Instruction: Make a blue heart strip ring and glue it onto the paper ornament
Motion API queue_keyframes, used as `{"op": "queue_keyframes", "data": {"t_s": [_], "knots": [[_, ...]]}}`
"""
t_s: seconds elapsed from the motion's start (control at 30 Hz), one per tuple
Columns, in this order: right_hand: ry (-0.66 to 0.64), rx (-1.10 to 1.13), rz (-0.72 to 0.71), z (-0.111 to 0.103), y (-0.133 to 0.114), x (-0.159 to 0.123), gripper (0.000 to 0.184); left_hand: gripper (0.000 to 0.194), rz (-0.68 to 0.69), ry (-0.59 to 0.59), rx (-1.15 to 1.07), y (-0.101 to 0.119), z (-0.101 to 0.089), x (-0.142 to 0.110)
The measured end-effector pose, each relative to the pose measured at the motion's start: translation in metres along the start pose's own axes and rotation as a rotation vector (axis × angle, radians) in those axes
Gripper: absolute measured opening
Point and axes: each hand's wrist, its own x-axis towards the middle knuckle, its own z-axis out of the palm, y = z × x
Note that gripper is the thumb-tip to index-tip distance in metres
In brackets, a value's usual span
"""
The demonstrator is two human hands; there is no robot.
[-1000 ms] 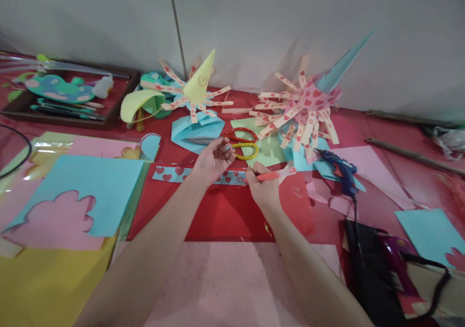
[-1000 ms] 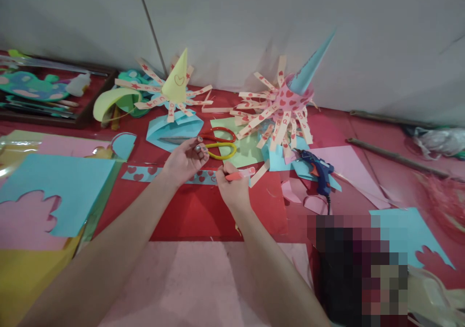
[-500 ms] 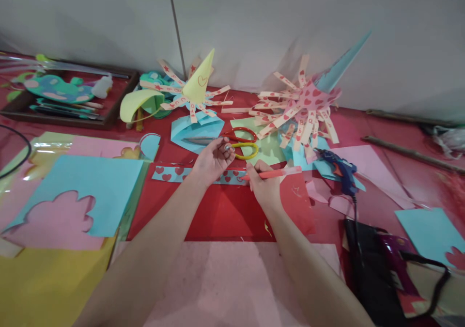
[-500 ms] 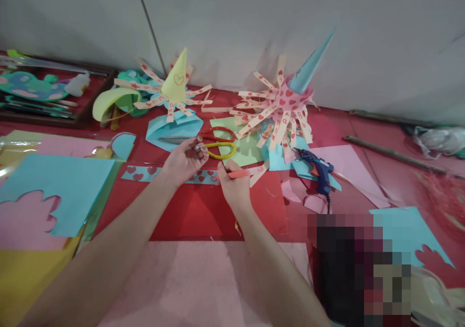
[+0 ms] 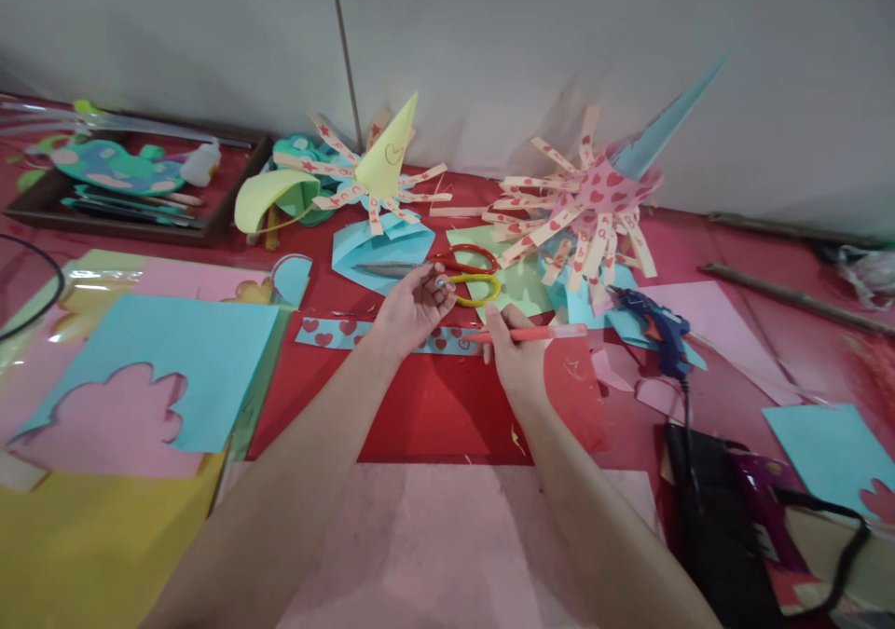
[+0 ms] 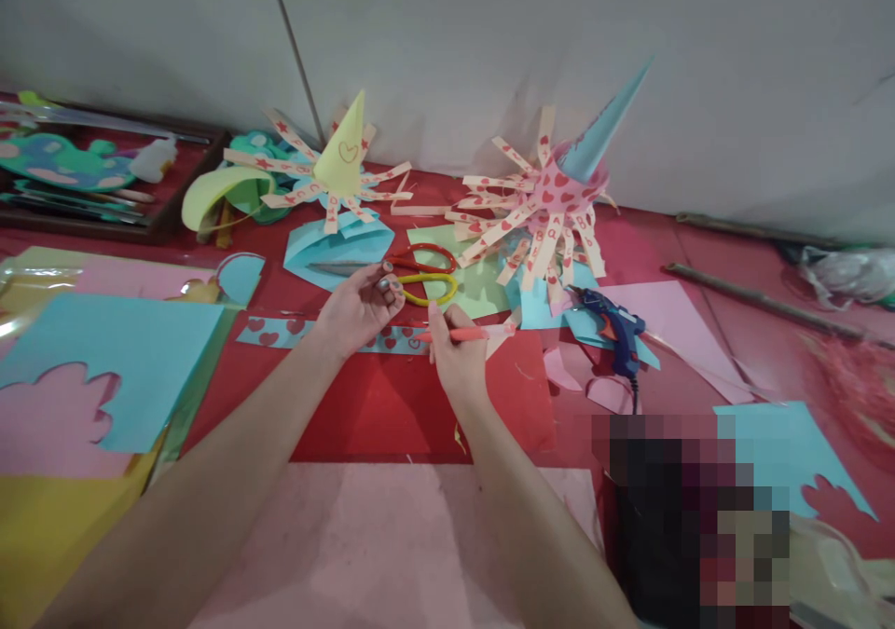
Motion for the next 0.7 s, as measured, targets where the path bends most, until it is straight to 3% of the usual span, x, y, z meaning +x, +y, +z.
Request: {"op": "queue_keyframes", "data": {"t_s": [0.7], "knots": [[-0.032, -0.134, -0.054, 0.0015, -0.0011, -0.0009, 0.039, 0.023, -0.011, 0.001, -0.014, -0.0004, -0.0007, 0.001]]}}
